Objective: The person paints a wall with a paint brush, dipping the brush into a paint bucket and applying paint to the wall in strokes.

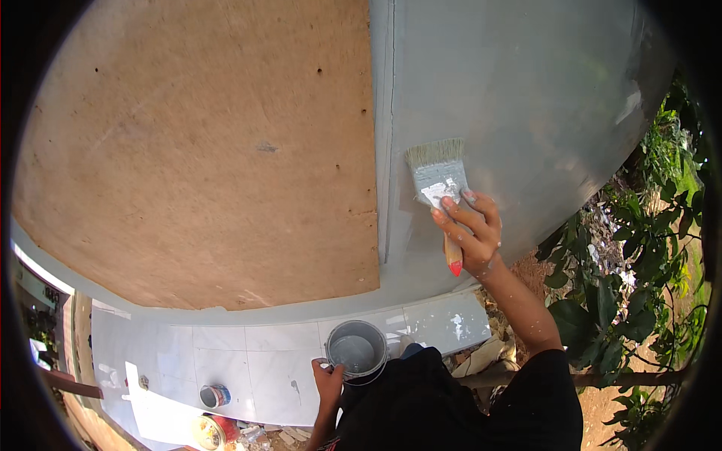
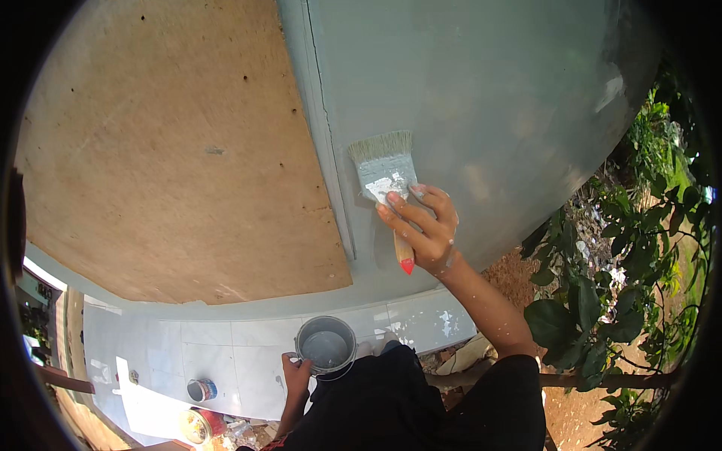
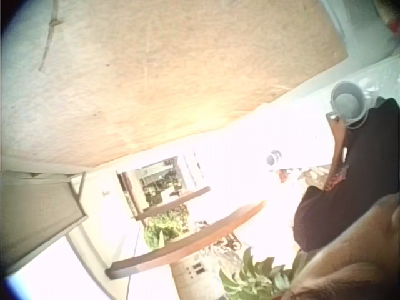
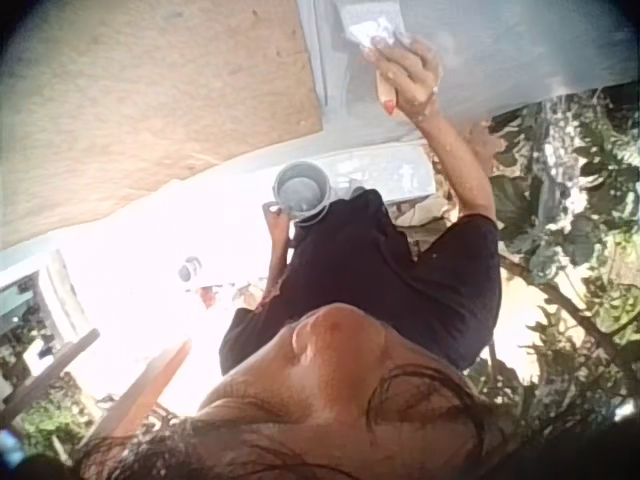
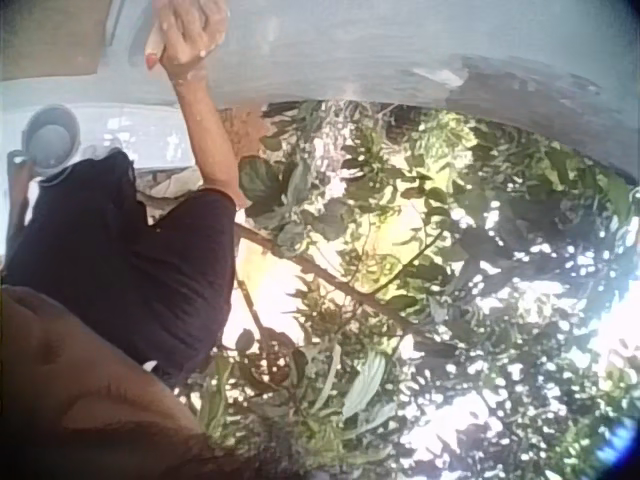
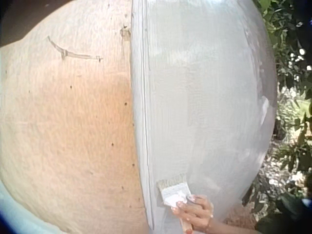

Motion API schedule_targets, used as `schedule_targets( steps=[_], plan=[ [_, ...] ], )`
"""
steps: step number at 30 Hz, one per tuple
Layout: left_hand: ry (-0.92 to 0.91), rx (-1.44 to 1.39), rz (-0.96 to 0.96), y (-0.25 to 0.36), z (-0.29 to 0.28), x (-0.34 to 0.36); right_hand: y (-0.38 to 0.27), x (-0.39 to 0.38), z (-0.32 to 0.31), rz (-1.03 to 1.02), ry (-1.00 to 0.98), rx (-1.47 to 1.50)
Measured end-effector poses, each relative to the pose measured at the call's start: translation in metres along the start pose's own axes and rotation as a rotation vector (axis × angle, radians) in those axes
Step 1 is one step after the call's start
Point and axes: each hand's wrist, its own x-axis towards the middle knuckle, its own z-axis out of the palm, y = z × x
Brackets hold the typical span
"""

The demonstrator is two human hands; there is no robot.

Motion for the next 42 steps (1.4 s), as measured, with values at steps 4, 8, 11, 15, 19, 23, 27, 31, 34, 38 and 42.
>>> schedule_targets(
  steps=[4, 8, 11, 15, 19, 23, 27, 31, 34, 38, 42],
  plan=[
    [0.039, -0.048, -0.017, 0.005, -0.007, -0.003, -0.024, -0.064, 0.011, 0.062, -0.096, 0.041],
    [0.040, -0.017, -0.025, 0.008, -0.009, -0.003, -0.044, -0.111, 0.018, 0.108, -0.226, 0.105],
    [0.023, -0.005, -0.027, 0.001, -0.013, 0.001, -0.054, -0.134, 0.010, 0.140, -0.341, 0.134],
    [0.016, 0.069, -0.011, -0.001, -0.017, 0.002, -0.055, -0.129, -0.004, 0.204, -0.332, 0.195],
    [0.036, 0.025, -0.028, 0.006, -0.011, -0.002, -0.044, -0.068, -0.024, 0.148, -0.079, 0.089],
    [0.025, -0.018, -0.016, 0.008, -0.011, -0.004, -0.024, -0.024, -0.008, 0.114, 0.075, 0.025],
    [0.000, 0.053, -0.010, 0.001, -0.019, -0.002, -0.014, -0.058, 0.028, 0.027, 0.029, 0.029],
    [0.050, -0.007, -0.026, 0.006, -0.016, -0.008, -0.037, -0.143, 0.045, 0.033, -0.128, 0.090],
    [0.093, -0.072, -0.043, 0.012, -0.018, -0.015, -0.062, -0.201, 0.052, 0.104, -0.260, 0.106],
    [0.086, -0.033, -0.049, 0.007, -0.024, -0.017, -0.089, -0.265, 0.053, 0.225, -0.460, 0.160],
    [0.091, -0.030, -0.070, 0.012, -0.021, -0.021, -0.100, -0.295, 0.043, 0.318, -0.589, 0.209]
  ],
)
